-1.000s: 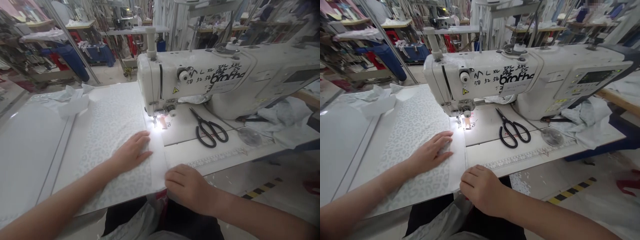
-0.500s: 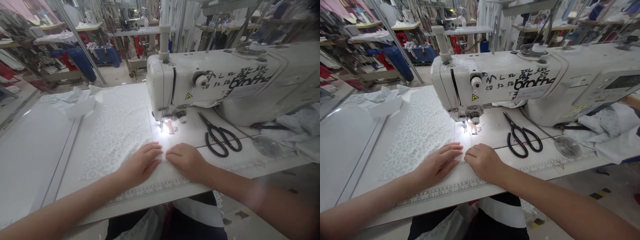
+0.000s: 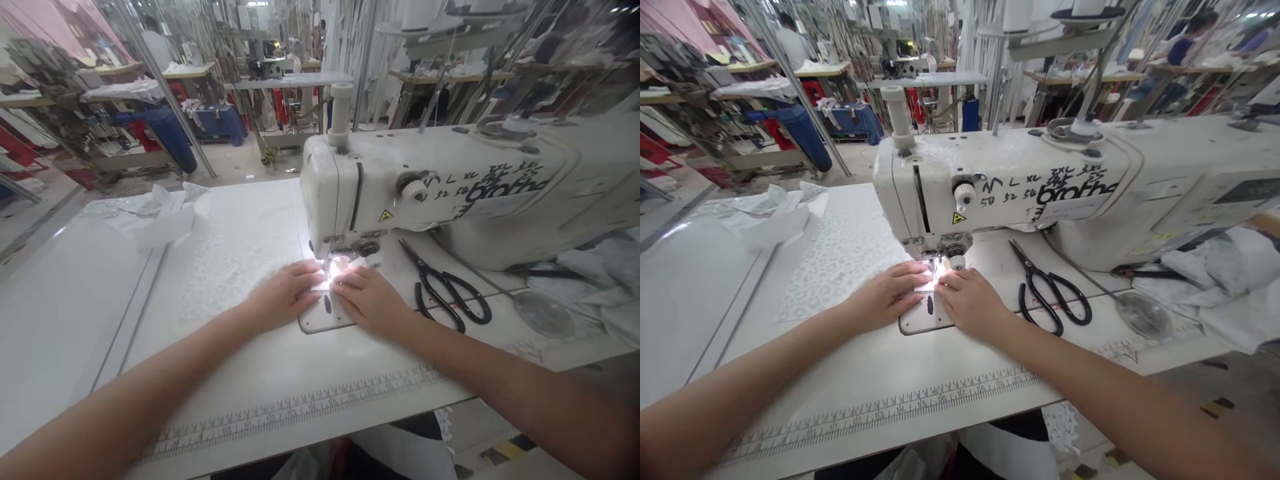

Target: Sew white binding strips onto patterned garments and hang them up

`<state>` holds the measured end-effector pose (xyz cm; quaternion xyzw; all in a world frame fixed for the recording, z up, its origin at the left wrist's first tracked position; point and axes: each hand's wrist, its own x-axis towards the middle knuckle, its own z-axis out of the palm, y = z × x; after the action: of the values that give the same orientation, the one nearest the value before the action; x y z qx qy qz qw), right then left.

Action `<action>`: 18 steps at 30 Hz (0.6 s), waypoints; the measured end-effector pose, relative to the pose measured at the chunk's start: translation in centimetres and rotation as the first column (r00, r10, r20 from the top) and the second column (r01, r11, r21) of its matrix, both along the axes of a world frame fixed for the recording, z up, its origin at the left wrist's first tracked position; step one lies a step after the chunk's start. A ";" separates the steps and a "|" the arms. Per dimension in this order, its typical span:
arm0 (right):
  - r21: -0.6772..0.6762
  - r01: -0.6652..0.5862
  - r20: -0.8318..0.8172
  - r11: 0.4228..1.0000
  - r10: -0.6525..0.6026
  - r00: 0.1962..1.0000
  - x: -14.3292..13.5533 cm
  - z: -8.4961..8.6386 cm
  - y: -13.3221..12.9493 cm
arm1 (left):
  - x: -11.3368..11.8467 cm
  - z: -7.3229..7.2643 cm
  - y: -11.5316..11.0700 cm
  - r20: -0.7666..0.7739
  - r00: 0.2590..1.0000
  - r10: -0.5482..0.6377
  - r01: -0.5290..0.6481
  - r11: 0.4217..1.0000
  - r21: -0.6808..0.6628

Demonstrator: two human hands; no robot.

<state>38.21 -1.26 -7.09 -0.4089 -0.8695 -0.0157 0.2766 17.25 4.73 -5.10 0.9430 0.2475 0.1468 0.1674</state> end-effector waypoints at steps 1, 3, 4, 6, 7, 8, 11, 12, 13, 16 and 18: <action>-0.011 0.025 0.007 1.000 -0.025 1.000 0.0 0.0 0.0 | 0.1 0.2 0.3 -0.003 1.000 0.007 -0.007 1.000 0.001; -0.023 0.053 0.012 0.998 -0.052 0.999 -0.1 0.0 -0.1 | 0.3 0.5 0.6 -0.013 1.000 0.028 -0.028 1.000 -0.003; -0.021 0.056 0.010 0.998 -0.056 0.998 -0.2 0.0 -0.1 | 0.3 0.6 0.7 -0.016 0.999 0.035 -0.035 0.999 -0.005; -0.016 0.060 0.008 0.998 -0.060 0.998 -0.3 0.1 -0.1 | 0.3 0.8 0.7 -0.017 0.999 0.034 -0.035 0.999 -0.008; -0.017 0.063 0.010 0.998 -0.063 0.998 -0.3 0.1 -0.1 | 0.3 0.8 0.6 -0.016 0.999 0.028 -0.028 1.000 -0.008; -0.021 0.065 0.014 0.998 -0.065 0.998 -0.3 0.1 -0.1 | 0.2 0.7 0.5 -0.011 1.000 0.022 -0.022 1.000 -0.004; -0.035 0.073 0.015 0.997 -0.072 0.997 -0.3 0.1 -0.1 | 0.1 0.2 0.4 0.018 1.000 -0.001 0.001 1.000 0.021; -0.039 0.074 0.011 0.996 -0.074 0.997 -0.3 0.1 -0.1 | 0.1 0.0 0.4 0.033 0.999 -0.011 0.010 1.000 0.027; -0.041 0.074 0.001 0.996 -0.074 0.997 -0.2 0.1 -0.1 | 0.0 0.0 0.5 0.051 0.999 -0.013 0.011 0.999 0.031; -0.035 0.078 -0.041 0.996 -0.079 0.996 0.0 0.2 -0.2 | -0.6 1.0 1.5 0.068 0.987 0.144 -0.146 0.989 0.027; -0.037 0.099 -0.059 0.994 -0.101 0.993 0.1 0.3 -0.3 | -1.4 2.6 2.6 0.046 0.947 0.318 -0.319 0.947 0.025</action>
<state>38.30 -1.61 -6.74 -0.4570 -0.8391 -0.0025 0.2949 15.81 7.29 -2.51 0.8900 0.3906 0.1951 0.1312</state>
